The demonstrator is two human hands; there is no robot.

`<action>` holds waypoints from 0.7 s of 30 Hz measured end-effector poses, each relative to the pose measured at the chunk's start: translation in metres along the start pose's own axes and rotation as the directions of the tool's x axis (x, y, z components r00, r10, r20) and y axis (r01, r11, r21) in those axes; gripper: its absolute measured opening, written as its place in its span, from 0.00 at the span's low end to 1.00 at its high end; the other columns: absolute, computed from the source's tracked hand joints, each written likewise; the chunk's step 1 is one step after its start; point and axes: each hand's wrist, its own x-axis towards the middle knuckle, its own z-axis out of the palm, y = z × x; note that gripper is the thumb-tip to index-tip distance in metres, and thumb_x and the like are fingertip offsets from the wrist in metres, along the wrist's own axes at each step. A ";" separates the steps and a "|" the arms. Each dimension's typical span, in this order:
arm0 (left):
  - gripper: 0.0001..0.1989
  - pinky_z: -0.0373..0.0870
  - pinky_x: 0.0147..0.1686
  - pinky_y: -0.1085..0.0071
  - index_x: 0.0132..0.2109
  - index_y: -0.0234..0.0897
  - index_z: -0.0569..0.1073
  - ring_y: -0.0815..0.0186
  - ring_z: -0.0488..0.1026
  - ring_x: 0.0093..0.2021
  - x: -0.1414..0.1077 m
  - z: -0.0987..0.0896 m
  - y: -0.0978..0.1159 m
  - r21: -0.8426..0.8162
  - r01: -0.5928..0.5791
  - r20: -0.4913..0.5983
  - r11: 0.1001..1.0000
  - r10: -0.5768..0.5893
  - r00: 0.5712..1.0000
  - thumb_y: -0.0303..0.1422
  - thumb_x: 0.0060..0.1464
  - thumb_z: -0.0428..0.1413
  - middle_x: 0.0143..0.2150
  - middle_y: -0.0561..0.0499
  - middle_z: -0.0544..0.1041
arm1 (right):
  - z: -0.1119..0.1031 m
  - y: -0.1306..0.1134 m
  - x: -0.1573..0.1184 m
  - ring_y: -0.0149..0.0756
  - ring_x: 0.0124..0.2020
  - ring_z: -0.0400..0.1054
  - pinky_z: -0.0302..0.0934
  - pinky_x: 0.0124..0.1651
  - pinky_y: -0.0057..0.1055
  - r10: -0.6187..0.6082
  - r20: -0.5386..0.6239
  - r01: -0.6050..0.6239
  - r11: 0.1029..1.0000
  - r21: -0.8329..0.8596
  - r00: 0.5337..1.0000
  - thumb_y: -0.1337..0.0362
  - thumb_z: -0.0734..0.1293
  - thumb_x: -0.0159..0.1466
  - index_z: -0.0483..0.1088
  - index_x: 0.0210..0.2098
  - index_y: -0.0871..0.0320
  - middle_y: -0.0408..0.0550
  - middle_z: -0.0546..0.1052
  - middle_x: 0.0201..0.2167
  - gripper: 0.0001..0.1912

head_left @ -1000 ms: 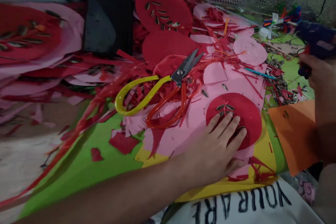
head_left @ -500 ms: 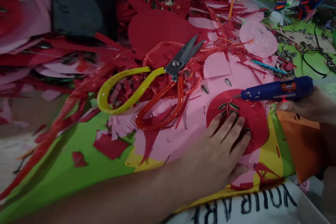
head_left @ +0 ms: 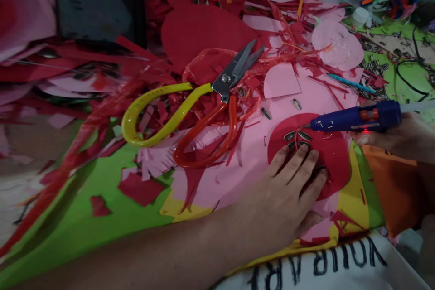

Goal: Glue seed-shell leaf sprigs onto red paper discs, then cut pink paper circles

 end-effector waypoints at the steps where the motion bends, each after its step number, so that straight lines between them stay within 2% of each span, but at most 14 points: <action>1: 0.28 0.59 0.60 0.49 0.61 0.31 0.67 0.47 0.64 0.63 0.000 0.000 0.000 -0.003 -0.001 -0.001 1.000 0.001 1.000 0.45 0.61 0.49 0.63 0.34 0.67 | 0.000 -0.001 0.000 0.44 0.32 0.76 0.73 0.36 0.38 -0.005 -0.002 0.005 1.000 0.000 1.000 0.45 0.71 0.51 0.78 0.41 0.53 0.44 0.81 0.31 0.24; 5: 0.28 0.59 0.60 0.49 0.61 0.31 0.66 0.47 0.64 0.63 -0.001 0.000 0.000 -0.008 -0.001 -0.007 1.000 0.001 1.000 0.45 0.62 0.49 0.63 0.34 0.67 | 0.002 0.000 0.001 0.41 0.29 0.75 0.72 0.32 0.35 -0.058 -0.033 0.058 0.998 0.009 0.998 0.44 0.71 0.52 0.78 0.39 0.52 0.43 0.81 0.30 0.22; 9: 0.26 0.60 0.59 0.50 0.60 0.31 0.67 0.47 0.65 0.62 0.000 -0.001 0.000 0.001 -0.005 -0.013 1.000 0.005 1.000 0.45 0.63 0.47 0.62 0.35 0.68 | 0.001 0.002 0.001 0.42 0.27 0.74 0.70 0.30 0.35 -0.055 -0.058 0.050 0.995 -0.089 0.997 0.43 0.71 0.51 0.79 0.39 0.52 0.43 0.81 0.28 0.24; 14: 0.26 0.61 0.59 0.50 0.60 0.31 0.67 0.47 0.65 0.62 0.001 -0.001 0.000 0.015 0.002 -0.010 1.000 -0.001 1.000 0.45 0.63 0.46 0.62 0.35 0.69 | -0.001 -0.001 0.001 0.44 0.27 0.75 0.71 0.30 0.38 -0.065 -0.065 0.056 0.989 -0.140 0.996 0.45 0.70 0.53 0.80 0.39 0.50 0.43 0.80 0.27 0.21; 18: 0.27 0.61 0.59 0.51 0.60 0.32 0.67 0.48 0.65 0.62 0.001 -0.001 0.000 0.009 0.004 -0.009 1.000 -0.004 1.000 0.45 0.63 0.47 0.62 0.35 0.69 | -0.001 -0.001 0.000 0.44 0.32 0.76 0.72 0.37 0.39 -0.146 -0.079 0.137 0.984 -0.110 0.986 0.48 0.70 0.55 0.78 0.38 0.52 0.44 0.80 0.30 0.18; 21: 0.26 0.61 0.59 0.51 0.60 0.32 0.67 0.48 0.65 0.62 0.001 -0.001 0.000 0.010 0.002 -0.010 1.000 -0.002 1.000 0.45 0.63 0.46 0.62 0.36 0.69 | -0.002 0.002 -0.002 0.43 0.31 0.76 0.72 0.35 0.38 -0.201 -0.106 0.184 0.971 -0.151 0.974 0.47 0.71 0.55 0.78 0.40 0.53 0.44 0.80 0.30 0.19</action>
